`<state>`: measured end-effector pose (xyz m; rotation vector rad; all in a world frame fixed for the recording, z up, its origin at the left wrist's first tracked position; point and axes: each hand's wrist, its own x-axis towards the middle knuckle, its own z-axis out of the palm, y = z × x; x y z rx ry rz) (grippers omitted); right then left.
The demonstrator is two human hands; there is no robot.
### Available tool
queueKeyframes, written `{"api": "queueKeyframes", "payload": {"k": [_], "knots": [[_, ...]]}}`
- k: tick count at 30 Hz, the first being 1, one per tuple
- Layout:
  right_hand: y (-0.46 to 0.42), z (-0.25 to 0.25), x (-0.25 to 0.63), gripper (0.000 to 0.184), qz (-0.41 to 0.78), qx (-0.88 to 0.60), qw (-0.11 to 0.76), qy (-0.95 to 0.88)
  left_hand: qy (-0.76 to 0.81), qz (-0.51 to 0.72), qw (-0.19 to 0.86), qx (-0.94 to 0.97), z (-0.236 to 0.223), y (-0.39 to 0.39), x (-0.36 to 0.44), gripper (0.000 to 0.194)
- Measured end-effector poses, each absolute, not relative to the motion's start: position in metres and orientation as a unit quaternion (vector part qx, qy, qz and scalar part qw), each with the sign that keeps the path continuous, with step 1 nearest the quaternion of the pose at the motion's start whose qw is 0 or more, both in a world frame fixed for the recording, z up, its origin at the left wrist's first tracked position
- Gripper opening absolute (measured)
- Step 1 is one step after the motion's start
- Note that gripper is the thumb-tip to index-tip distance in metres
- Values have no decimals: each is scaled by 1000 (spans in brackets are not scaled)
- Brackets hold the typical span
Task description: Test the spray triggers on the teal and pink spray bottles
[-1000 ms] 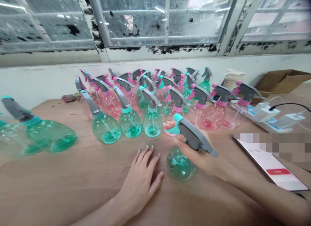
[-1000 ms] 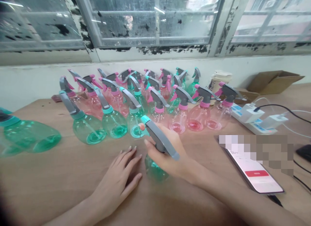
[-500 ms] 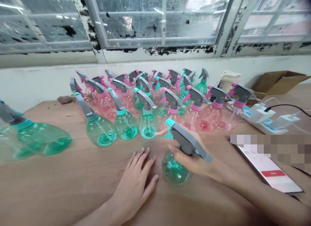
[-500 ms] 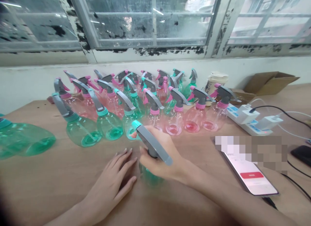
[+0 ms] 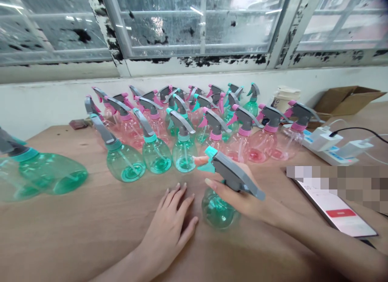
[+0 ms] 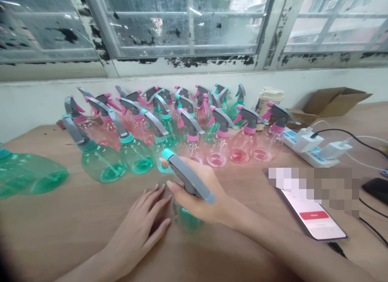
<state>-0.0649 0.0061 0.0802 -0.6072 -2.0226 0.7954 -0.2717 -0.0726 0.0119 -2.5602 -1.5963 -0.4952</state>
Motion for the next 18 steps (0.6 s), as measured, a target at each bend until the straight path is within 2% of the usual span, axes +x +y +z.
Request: {"api": "queueKeyframes", "payload": {"k": [3, 7, 13, 18], "knots": [[5, 79, -64, 3, 308, -264, 449, -796, -524, -160, 40, -836, 12, -72, -271, 38], [4, 80, -63, 4, 338, -269, 428, -794, -523, -154, 37, -838, 13, -72, -270, 38], [5, 82, -62, 27, 358, -265, 419, -791, -524, -153, 35, -837, 14, -73, -271, 38], [5, 92, -62, 5, 339, -219, 429, -808, -521, -145, 39, -840, 13, -72, -271, 39]]}}
